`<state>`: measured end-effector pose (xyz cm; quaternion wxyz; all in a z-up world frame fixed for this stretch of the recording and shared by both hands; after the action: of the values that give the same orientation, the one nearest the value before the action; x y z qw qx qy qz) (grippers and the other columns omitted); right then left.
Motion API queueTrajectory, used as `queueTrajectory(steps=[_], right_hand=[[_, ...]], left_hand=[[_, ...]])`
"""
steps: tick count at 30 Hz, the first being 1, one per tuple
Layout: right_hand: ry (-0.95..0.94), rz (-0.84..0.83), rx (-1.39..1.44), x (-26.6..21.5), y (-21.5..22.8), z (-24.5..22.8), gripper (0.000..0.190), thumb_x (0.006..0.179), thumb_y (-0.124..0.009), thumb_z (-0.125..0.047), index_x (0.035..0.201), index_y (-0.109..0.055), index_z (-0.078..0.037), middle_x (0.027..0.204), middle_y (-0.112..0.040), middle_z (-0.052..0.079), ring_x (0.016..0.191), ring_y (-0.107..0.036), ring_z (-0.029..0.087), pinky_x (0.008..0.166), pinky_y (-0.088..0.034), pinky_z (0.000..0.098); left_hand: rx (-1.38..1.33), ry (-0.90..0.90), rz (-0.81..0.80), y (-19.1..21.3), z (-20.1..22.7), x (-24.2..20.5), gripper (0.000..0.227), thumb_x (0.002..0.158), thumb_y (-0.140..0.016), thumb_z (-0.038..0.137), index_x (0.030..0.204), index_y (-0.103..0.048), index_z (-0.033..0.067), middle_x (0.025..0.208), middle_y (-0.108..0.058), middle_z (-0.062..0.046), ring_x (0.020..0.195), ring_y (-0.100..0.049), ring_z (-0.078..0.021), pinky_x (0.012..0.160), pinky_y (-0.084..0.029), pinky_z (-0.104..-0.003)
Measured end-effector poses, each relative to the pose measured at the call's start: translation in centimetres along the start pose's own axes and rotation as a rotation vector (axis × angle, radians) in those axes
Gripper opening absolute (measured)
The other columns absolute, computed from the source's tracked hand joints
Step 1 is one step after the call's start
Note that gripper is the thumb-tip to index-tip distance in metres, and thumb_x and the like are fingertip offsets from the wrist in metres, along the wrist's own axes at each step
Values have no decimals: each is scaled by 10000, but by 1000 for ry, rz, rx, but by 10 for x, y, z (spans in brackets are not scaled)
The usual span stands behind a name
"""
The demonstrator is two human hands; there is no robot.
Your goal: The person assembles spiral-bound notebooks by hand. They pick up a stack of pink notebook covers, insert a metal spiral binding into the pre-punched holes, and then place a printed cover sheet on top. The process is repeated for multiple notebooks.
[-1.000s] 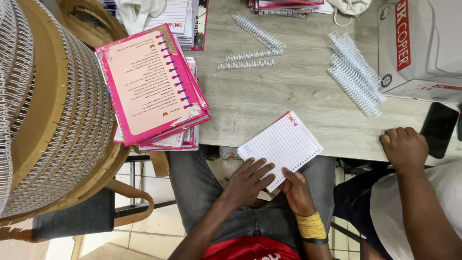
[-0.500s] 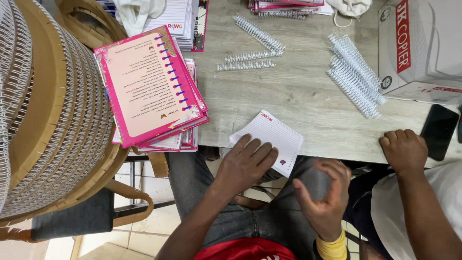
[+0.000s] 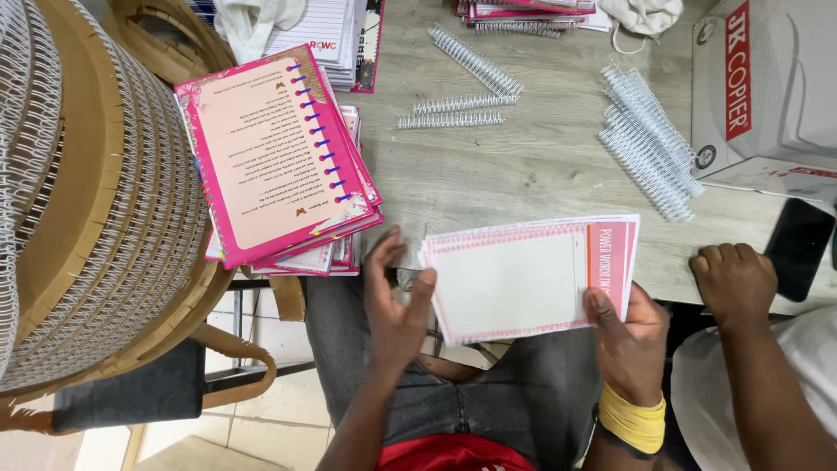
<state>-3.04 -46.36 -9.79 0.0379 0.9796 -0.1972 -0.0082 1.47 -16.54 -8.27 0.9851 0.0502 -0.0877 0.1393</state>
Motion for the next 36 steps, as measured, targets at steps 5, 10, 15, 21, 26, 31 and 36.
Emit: queueTrajectory(steps=[5, 10, 15, 21, 26, 31, 36], right_hand=[[-278, -46, 364, -9, -23, 99, 371, 1028, -699, -124, 1364, -684, 33, 1238, -758, 124, 1055, -686, 184, 944, -552, 316], [-418, -278, 76, -30, -38, 88, 530, 1040, -587, -267, 1520, -629, -46, 1410, -763, 124, 1201, -745, 244, 936, -639, 403], [-201, -322, -146, -9, -48, 28, 364, 1153, -497, -154, 1414, -748, -116, 1130, -810, 91, 1083, -675, 177, 1066, -524, 444], [169, -229, -92, 39, -36, 11, 273, 1146, -515, -92, 1356, -677, -27, 1178, -787, 116, 1111, -665, 165, 1053, -530, 436], [264, -214, 30, 56, -38, 50, 295, 1120, -536, -71, 1407, -551, -4, 1302, -723, 185, 1220, -641, 227, 1092, -502, 461], [210, -187, 199, 48, -47, 37, 561, 1048, -635, -117, 1527, -355, -35, 1555, -505, 169, 1410, -519, 221, 1181, -433, 408], [177, -196, 225, 60, -45, 69, 597, 1023, -648, -62, 1565, -402, -5, 1465, -595, 181, 1356, -613, 273, 1143, -494, 456]], left_hand=[[-560, 730, -438, -3, -103, -28, 942, 954, -263, 760, 1463, -634, 60, 1376, -763, -172, 1257, -729, -294, 1054, -567, -486], [-275, 995, -359, 2, -135, -48, 648, 1032, -549, 424, 1585, -600, 90, 1557, -685, -100, 1379, -676, -244, 1156, -531, -372], [-274, 527, -499, -10, -103, -18, 376, 1147, -535, 307, 1313, -717, 24, 1188, -817, -192, 1076, -759, -247, 989, -563, -423], [-283, 133, -437, -23, -61, 39, 199, 1126, -593, 161, 1234, -720, 52, 1111, -746, -28, 1120, -550, -122, 1016, -511, -374], [-360, 20, -433, -43, -85, 53, 414, 1009, -745, 96, 1402, -630, 39, 1297, -756, -142, 1272, -603, -173, 1143, -462, -426], [-403, 35, -404, -49, -72, 43, 798, 930, -866, 129, 1587, -426, 21, 1430, -677, -190, 1399, -569, -244, 1221, -379, -498], [-317, 153, -394, -52, -82, 50, 380, 1021, -770, 133, 1375, -656, 51, 1183, -783, -87, 1121, -635, -125, 1057, -521, -430]])
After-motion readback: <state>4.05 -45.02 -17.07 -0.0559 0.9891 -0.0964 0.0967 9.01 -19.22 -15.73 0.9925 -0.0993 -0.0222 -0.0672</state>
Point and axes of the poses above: each hand's wrist, its own x-axis towards the middle knuckle, its own y-axis out of the back of the hand, z = x × y, the point moved 3 cm from there along x, towards the middle knuckle
